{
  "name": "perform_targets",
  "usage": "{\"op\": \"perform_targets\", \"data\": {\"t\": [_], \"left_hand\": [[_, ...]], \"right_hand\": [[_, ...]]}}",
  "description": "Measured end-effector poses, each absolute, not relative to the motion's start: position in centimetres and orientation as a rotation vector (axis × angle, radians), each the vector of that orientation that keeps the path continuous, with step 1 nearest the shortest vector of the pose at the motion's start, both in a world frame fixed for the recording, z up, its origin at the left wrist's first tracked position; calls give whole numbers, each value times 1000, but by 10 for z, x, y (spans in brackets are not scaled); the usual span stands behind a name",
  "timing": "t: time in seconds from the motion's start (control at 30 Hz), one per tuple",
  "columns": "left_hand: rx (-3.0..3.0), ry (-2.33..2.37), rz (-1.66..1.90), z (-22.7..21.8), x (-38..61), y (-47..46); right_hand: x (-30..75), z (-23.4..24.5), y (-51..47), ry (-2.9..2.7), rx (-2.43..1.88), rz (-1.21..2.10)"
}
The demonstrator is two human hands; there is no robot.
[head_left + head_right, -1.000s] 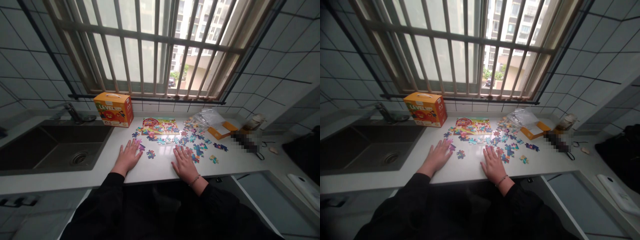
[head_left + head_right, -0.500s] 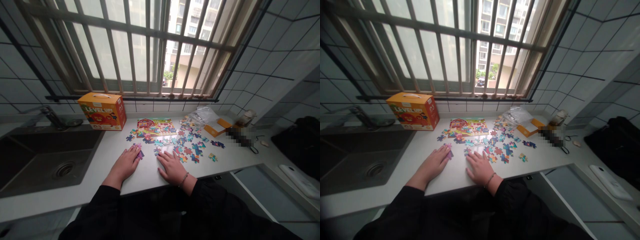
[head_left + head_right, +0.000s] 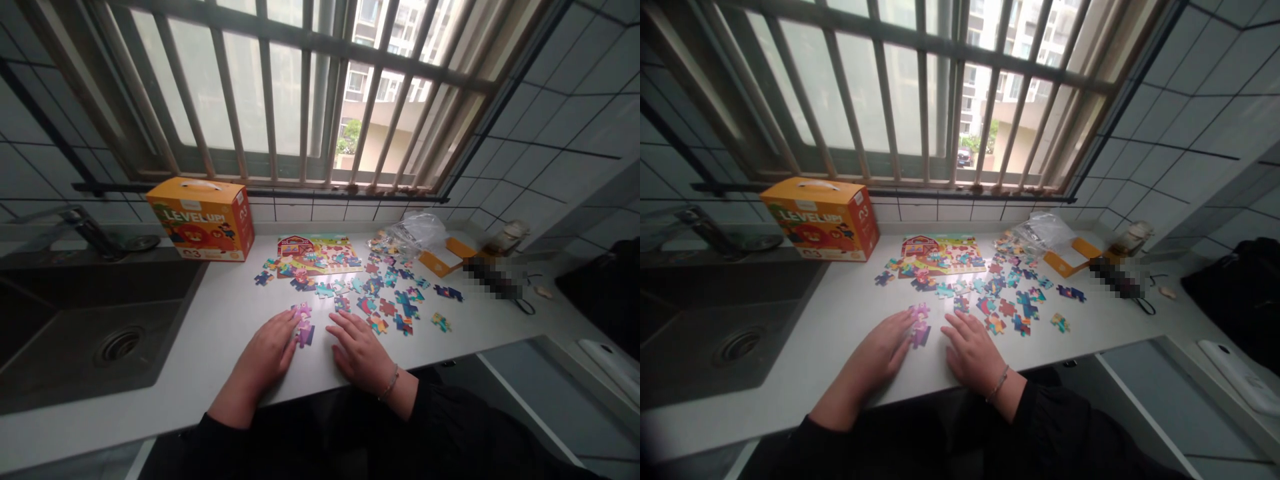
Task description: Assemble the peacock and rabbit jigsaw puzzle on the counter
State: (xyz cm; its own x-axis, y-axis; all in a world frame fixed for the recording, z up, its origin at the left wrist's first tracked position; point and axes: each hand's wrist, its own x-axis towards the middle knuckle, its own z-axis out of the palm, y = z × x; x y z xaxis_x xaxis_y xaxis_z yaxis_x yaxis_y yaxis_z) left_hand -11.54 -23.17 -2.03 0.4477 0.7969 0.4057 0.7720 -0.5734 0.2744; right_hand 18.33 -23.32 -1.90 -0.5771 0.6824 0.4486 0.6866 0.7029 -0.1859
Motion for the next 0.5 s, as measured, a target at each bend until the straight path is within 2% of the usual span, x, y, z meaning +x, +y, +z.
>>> {"op": "perform_targets", "data": {"t": [0.3,0.5], "left_hand": [[2659,1646,787,-32,-110,-238],[2660,1803,805,-31,-111,-244]], "right_hand": [[183,-10,-231,-2755,-651,152],[207,19,-211,-2966,-148,66]]}}
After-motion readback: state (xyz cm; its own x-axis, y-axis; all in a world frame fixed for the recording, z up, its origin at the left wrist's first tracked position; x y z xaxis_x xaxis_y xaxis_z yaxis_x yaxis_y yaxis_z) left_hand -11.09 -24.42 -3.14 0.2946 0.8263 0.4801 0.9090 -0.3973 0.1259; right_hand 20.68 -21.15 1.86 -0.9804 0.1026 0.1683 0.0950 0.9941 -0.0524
